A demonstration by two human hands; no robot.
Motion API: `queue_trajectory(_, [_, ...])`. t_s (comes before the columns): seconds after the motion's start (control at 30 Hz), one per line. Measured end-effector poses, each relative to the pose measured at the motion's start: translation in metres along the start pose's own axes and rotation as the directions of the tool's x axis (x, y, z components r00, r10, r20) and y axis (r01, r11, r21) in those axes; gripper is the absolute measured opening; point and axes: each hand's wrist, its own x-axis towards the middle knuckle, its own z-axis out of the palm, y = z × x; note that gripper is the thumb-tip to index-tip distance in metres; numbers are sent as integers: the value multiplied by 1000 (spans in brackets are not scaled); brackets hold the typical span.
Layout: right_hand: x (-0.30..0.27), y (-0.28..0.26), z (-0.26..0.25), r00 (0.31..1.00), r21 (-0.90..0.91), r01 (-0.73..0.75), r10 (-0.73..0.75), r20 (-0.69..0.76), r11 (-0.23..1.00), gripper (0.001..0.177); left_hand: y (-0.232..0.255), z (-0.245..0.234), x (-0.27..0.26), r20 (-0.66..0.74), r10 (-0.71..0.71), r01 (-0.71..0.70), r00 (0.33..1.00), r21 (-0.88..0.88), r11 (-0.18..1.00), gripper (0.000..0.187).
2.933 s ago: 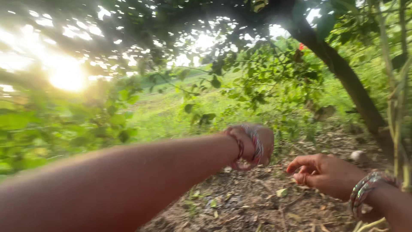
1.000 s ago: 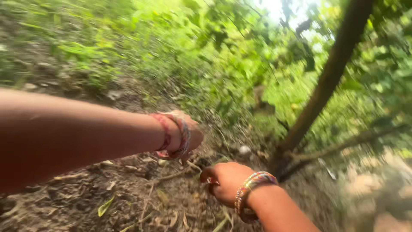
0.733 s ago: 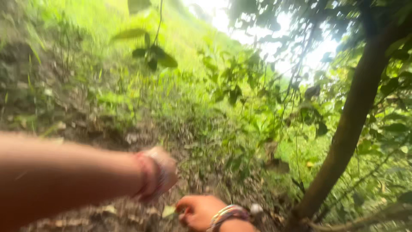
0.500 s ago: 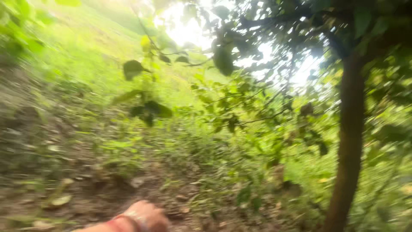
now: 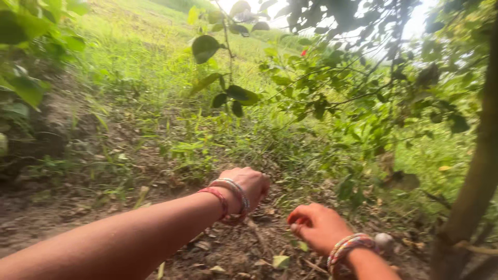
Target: The person waters the base of a tree and various plants using a hose, then pulls green plants from the ground by hand.
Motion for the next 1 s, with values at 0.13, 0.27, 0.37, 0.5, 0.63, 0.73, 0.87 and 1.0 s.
queue_trajectory(0.13, [9, -15, 8, 984, -49, -120, 112, -137, 992, 39, -19, 0, -6, -40, 14, -13, 999, 16, 1000, 17])
queue_trajectory(0.27, [27, -29, 32, 993, 44, -59, 63, -97, 997, 37, -66, -8, -17, -78, -2, 10, 997, 94, 996, 12])
queue_trajectory(0.37, [51, -49, 56, 995, 101, 95, -94, -13, 990, 31, -103, -14, -23, 52, -129, 122, 990, 125, 985, 38])
queue_trajectory(0.5, [76, -83, 86, 981, 134, 123, -141, 134, 983, 29, -152, -1, -25, 155, -39, 36, 987, 22, 999, 19])
queue_trajectory(0.63, [90, -114, 112, 964, 193, 163, -198, 177, 968, 28, -187, 21, -37, 267, 12, -11, 964, -6, 1000, 27])
queue_trajectory(0.73, [82, -124, 132, 957, 225, 203, -241, 159, 953, 26, -199, 38, -54, 336, 22, -16, 942, -20, 1000, 32])
queue_trajectory(0.87, [67, -134, 145, 932, 174, 276, -307, 192, 945, 24, -198, 50, -79, 521, -108, 210, 847, -141, 967, 32])
queue_trajectory(1.0, [58, -146, 140, 943, 227, 253, -292, 161, 941, 25, -193, 54, -93, 448, 3, -11, 894, 14, 1000, 31])
